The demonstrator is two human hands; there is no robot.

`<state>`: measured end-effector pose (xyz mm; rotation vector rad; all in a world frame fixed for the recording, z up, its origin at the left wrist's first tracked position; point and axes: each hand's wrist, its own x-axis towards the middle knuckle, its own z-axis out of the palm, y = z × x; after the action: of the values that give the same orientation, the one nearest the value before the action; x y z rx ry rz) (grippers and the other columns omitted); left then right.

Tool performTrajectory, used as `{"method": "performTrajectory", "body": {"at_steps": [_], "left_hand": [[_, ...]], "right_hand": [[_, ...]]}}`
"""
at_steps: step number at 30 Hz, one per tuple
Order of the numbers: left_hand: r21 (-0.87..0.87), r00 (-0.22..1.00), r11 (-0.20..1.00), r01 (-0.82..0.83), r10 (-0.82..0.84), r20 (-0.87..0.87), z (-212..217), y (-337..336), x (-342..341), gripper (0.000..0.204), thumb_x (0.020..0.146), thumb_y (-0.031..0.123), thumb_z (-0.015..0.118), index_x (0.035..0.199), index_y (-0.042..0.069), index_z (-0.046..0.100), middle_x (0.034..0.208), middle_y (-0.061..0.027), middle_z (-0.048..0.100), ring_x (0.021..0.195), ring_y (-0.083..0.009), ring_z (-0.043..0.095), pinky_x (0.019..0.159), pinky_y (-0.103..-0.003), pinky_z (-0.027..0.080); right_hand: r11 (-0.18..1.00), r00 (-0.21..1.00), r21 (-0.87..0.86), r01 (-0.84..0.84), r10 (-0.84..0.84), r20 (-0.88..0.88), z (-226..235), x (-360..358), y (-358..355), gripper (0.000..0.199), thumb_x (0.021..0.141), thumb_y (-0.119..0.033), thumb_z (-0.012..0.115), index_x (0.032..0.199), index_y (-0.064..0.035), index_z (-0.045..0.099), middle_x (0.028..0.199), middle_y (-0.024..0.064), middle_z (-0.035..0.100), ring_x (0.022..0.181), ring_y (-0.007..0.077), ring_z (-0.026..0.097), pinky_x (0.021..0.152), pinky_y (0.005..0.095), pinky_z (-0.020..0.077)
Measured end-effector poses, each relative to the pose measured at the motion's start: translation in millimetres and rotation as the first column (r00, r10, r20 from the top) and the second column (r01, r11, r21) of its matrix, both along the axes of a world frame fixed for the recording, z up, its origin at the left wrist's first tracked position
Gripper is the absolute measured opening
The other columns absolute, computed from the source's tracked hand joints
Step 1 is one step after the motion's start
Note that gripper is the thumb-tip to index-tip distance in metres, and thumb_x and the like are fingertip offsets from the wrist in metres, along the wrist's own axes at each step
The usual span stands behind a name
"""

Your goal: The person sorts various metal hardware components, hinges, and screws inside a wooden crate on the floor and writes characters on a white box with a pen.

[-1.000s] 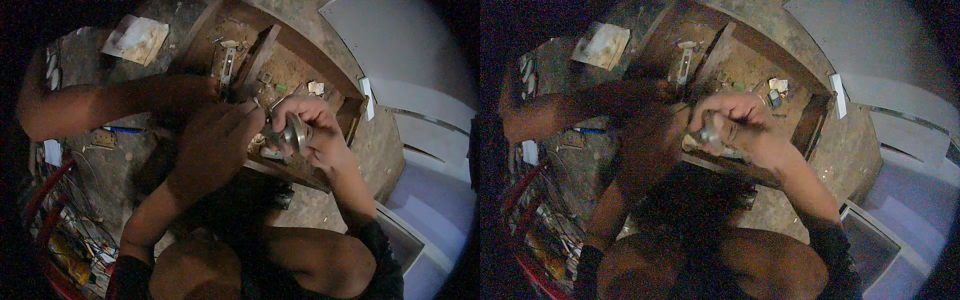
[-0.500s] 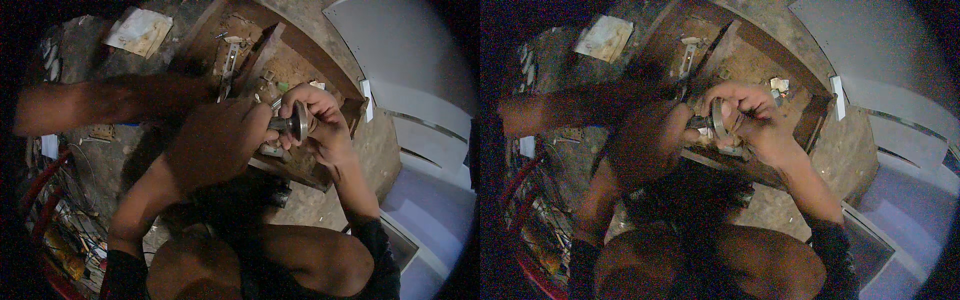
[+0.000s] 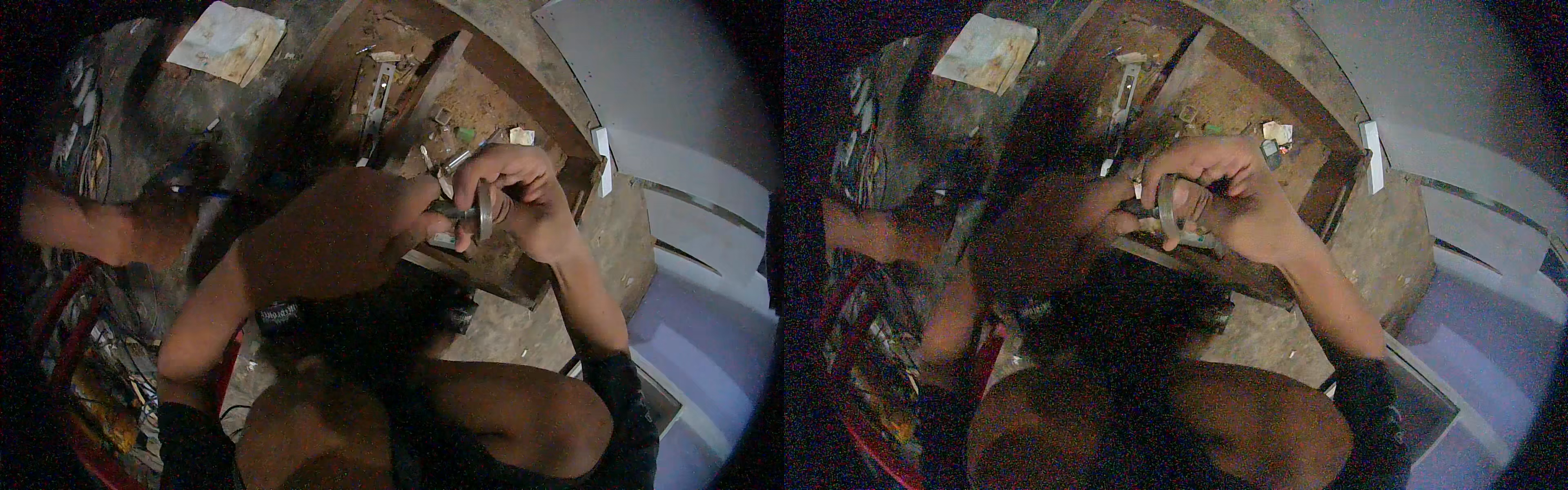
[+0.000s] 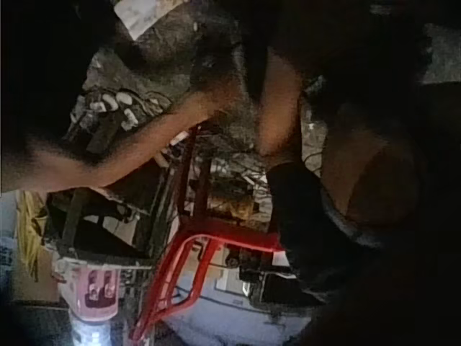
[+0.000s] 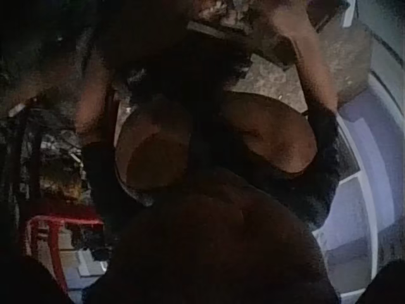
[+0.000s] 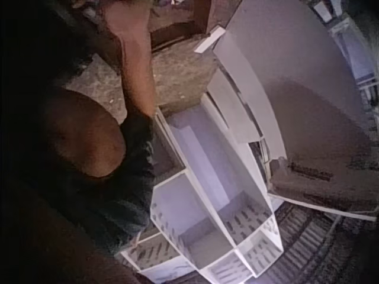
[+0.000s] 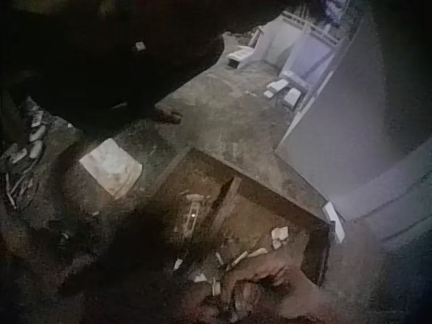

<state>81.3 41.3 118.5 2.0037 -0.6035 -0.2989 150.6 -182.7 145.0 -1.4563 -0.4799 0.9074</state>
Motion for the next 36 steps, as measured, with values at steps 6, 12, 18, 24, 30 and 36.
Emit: {"method": "performTrajectory", "body": {"at_steps": [6, 12, 18, 24, 30, 36], "left_hand": [[-0.259, 0.967, 0.963, 0.069, -0.129, -0.221, 0.1, 3.6, -0.7, 0.039, 0.104, 0.035, 0.044, 0.100, 0.001, 0.062, 0.083, -0.0216, 0.065, 0.083, -0.0407, 0.065, 0.075, -0.046, 0.049], [-0.484, 0.879, 0.873, 0.055, -0.273, -0.391, 9.2, -1.0, -5.0, 0.039, 0.104, 0.034, 0.045, 0.100, 0.000, 0.064, 0.087, -0.0181, 0.067, 0.083, -0.0311, 0.066, 0.080, -0.040, 0.049], [-0.358, 0.922, 0.920, -0.160, 0.010, -0.386, -25.3, -16.8, -9.4, 0.035, 0.102, 0.030, 0.049, 0.100, -0.002, 0.064, 0.089, -0.0172, 0.067, 0.085, -0.0300, 0.065, 0.081, -0.040, 0.050], [-0.364, 0.853, 0.826, -0.430, 0.240, -0.463, -75.3, -41.1, -24.3, 0.035, 0.100, 0.031, 0.053, 0.106, -0.002, 0.062, 0.091, -0.0128, 0.066, 0.083, -0.0229, 0.063, 0.079, -0.038, 0.050], [-0.398, 0.830, 0.805, -0.439, 0.192, -0.524, -61.6, -36.7, -18.5, 0.032, 0.100, 0.030, 0.056, 0.105, -0.001, 0.061, 0.086, -0.0084, 0.065, 0.075, -0.0146, 0.061, 0.067, -0.032, 0.050], [-0.388, 0.793, 0.783, -0.486, 0.209, -0.572, -39.8, -41.8, -12.0, 0.030, 0.101, 0.029, 0.056, 0.095, 0.000, 0.064, 0.075, -0.0046, 0.062, 0.062, -0.0105, 0.058, 0.057, -0.028, 0.047]], "right_hand": [[0.995, 0.996, 0.033, -0.093, 0.093, 0.013, -6.5, 0.6, -2.7, 0.031, 0.096, -0.030, 0.068, 0.094, 0.0009, 0.069, 0.086, 0.0066, 0.069, 0.069, 0.0158, 0.067, 0.064, 0.0265, 0.0505], [0.987, 0.986, 0.067, -0.145, 0.139, 0.091, 9.2, -1.8, -9.3, 0.035, 0.097, -0.032, 0.066, 0.093, 0.0020, 0.069, 0.087, 0.0102, 0.071, 0.075, 0.0177, 0.070, 0.067, 0.0281, 0.0547], [0.990, 0.998, -0.137, 0.030, -0.022, 0.059, -18.4, -5.0, -23.0, 0.025, 0.099, -0.024, 0.064, 0.103, 0.0008, 0.067, 0.091, 0.0078, 0.069, 0.081, 0.0149, 0.069, 0.068, 0.0278, 0.0563], [0.903, 0.906, -0.237, 0.358, -0.397, -0.148, -44.6, -9.7, -31.5, 0.024, 0.101, -0.016, 0.059, 0.118, 0.0009, 0.064, 0.095, 0.0090, 0.069, 0.075, 0.0189, 0.069, 0.068, 0.0316, 0.0594], [0.904, 0.902, -0.210, 0.371, -0.405, -0.147, -28.3, -8.1, -16.3, 0.031, 0.100, -0.017, 0.062, 0.124, 0.0018, 0.064, 0.098, 0.0106, 0.071, 0.081, 0.0209, 0.072, 0.071, 0.0312, 0.0597], [0.900, 0.920, -0.218, 0.377, -0.391, -0.026, -22.3, -14.8, -8.3, 0.035, 0.099, -0.018, 0.063, 0.129, 0.0010, 0.064, 0.102, 0.0100, 0.073, 0.087, 0.0179, 0.072, 0.080, 0.0287, 0.0562]]}}
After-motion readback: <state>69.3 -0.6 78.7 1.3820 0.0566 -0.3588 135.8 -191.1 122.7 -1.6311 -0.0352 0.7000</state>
